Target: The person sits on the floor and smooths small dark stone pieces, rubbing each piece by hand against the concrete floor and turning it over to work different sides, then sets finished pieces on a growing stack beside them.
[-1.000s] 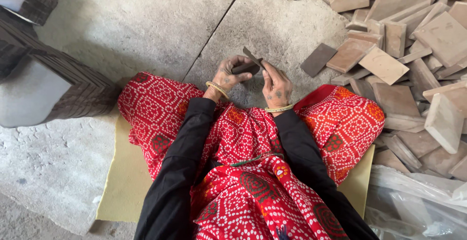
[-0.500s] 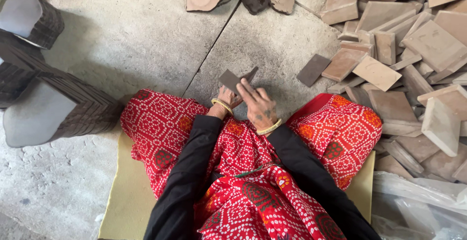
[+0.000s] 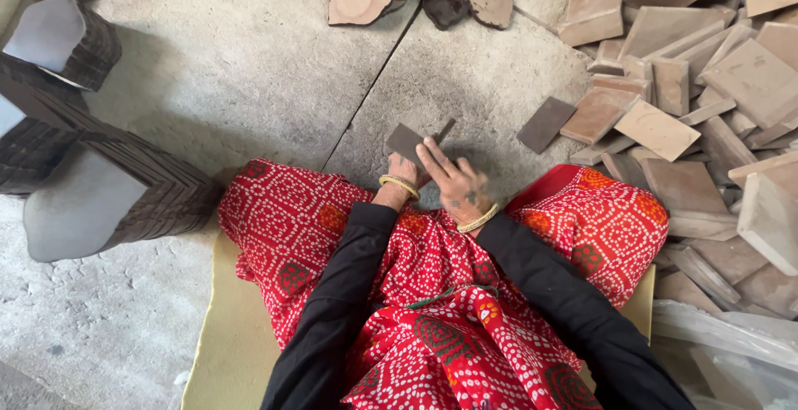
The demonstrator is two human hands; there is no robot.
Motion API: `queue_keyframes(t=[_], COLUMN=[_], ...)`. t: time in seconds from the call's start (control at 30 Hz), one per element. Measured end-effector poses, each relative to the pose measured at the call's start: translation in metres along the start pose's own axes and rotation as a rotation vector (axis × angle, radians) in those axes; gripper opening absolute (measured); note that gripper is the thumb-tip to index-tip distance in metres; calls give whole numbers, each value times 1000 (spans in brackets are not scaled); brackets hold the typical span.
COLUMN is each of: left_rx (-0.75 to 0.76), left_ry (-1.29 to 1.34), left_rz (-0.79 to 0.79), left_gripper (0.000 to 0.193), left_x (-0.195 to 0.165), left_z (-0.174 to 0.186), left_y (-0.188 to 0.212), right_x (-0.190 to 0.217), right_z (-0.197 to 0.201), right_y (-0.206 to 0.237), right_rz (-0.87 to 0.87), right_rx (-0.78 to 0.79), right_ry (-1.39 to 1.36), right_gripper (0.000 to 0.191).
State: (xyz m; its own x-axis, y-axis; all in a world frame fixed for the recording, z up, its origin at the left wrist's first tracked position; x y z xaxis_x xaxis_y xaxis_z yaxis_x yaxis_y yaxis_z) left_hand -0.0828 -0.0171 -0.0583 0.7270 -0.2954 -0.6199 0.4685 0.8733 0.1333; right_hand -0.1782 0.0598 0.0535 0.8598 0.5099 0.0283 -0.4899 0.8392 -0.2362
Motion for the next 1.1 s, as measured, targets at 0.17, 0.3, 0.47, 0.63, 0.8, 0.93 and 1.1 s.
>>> queue_keyframes(t=[0.17, 0.3, 0.47, 0.63, 0.8, 0.93, 1.1], left_rx=[120, 55, 51, -27, -134, -10, -124], left_ry=[-57, -66, -80, 41, 33, 16, 161], left_rz=[77, 67, 31, -23, -124, 50, -109], left_gripper=[33, 40, 39, 42, 33, 37, 34], left_x=[3, 6, 3, 1, -2, 9, 8], left_z=[-13, -11, -14, -6, 3, -3, 4], left_y=[-3, -3, 0, 1, 8, 4, 5], right_x=[-20, -17, -13, -36, -23, -35, -13], right_z=[4, -7, -7, -18, -31, -25, -15], right_y=[-7, -7, -1, 1, 0, -4, 2], right_rz=[-91, -150, -132, -167, -78, -292, -160], right_rx=[42, 252, 197, 150, 196, 212, 177], right_ry=[-60, 99, 32, -90, 80, -119, -167], right_gripper=[83, 80, 89, 94, 92, 85, 86])
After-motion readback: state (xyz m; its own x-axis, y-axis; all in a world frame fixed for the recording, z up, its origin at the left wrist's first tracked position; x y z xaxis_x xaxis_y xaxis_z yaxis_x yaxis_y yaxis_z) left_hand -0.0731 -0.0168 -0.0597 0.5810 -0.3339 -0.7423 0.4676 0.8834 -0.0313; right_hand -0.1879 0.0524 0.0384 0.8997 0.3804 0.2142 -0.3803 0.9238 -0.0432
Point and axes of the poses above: each hand's wrist, its own y-axis away from the middle knuckle, its own z-axis out of the back of the hand, x = y × z, the point moved 7 cm from there along -y, towards the middle knuckle, and after that the axes turned 14 degrees about x, right-handed, at the moved point
